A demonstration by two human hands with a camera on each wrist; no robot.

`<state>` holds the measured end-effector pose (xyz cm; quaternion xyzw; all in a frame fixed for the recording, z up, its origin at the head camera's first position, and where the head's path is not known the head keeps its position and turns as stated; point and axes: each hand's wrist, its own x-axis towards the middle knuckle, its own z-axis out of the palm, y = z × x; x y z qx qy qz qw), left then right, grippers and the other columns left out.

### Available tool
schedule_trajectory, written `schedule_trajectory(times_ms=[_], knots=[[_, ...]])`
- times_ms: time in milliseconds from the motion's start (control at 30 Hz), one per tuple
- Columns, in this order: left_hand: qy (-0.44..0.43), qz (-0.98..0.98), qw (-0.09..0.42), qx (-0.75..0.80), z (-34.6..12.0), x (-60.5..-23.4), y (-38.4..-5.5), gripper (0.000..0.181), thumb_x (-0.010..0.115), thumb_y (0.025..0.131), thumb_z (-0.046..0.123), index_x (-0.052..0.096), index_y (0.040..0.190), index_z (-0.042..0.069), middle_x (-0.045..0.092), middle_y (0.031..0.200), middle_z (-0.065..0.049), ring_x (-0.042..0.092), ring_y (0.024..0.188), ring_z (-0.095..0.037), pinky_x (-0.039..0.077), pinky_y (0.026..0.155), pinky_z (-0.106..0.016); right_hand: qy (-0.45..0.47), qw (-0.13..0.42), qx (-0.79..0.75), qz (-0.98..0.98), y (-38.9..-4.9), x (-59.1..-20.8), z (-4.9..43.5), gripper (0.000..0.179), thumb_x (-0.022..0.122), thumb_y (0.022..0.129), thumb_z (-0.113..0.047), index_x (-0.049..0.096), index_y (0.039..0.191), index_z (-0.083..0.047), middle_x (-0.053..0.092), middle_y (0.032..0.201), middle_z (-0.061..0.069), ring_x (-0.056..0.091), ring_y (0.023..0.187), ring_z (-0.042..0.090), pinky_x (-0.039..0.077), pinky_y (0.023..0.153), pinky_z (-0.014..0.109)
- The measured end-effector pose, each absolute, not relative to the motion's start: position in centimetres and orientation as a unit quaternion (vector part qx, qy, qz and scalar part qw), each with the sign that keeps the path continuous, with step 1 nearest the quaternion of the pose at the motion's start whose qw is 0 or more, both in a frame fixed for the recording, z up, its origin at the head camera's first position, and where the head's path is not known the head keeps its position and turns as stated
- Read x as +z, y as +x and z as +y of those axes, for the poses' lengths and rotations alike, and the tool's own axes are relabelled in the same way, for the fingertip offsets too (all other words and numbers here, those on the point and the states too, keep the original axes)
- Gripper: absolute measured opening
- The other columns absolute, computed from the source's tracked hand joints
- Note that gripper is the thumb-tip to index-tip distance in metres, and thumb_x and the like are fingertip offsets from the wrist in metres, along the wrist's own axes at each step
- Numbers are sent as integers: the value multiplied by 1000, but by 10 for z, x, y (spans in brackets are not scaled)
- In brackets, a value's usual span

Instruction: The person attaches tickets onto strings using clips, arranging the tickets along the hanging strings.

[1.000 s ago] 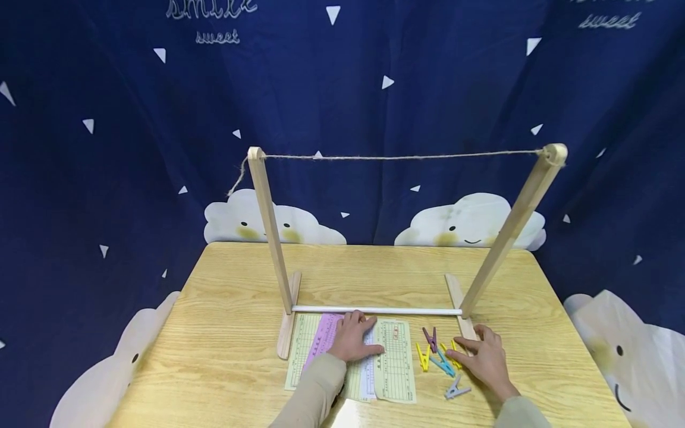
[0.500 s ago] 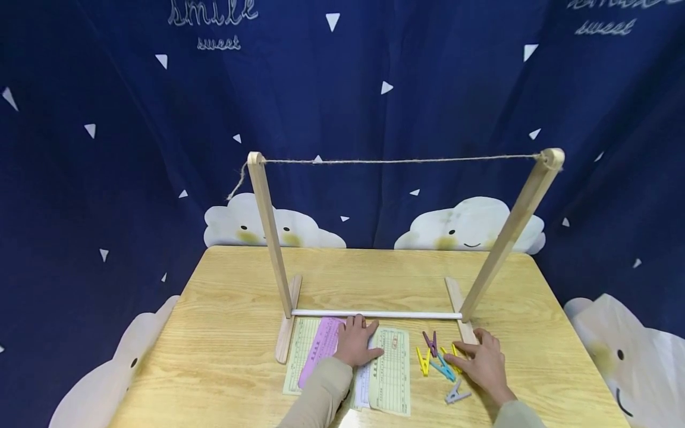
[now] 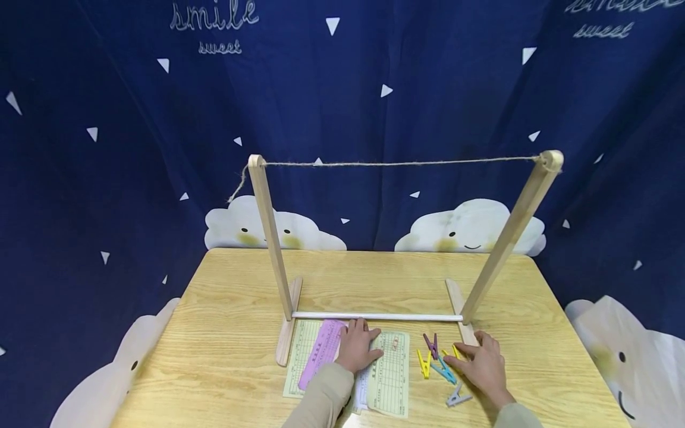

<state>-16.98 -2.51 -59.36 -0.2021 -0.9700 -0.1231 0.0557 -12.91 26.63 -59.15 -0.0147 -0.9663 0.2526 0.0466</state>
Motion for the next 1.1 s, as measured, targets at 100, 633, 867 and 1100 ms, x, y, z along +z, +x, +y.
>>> schedule_trajectory(times_ms=[100,633,867,1100], knots=[[-204,-969,56,-129,-24,-593,-169,46,70,72,46,66,113,24,43,86,0,35,78,-15,28,65,-30,-16,57,253,-966,-128,-593,265,58,73,67,-50,69,101,-3,36,124,27,29,111,42,32,78,58],[-187,-943,66,-266,-21,-588,-169,27,73,67,15,64,93,11,61,75,0,54,70,-16,42,65,-29,12,178,265,-948,-128,-593,263,37,78,66,-23,69,88,6,53,109,24,40,103,40,35,82,52],[-188,-896,-11,-401,-26,-586,-173,49,63,69,-5,54,117,3,40,60,9,32,50,-2,33,49,-17,8,191,281,-941,-128,-587,262,37,79,66,-21,68,89,6,59,93,18,47,93,34,39,77,48],[-205,-870,-12,-449,-30,-579,-174,55,62,68,-9,51,121,2,42,61,6,33,51,0,37,55,-17,-20,178,310,-934,-130,-581,262,37,77,71,-22,67,93,6,65,86,20,56,83,35,43,74,50]])
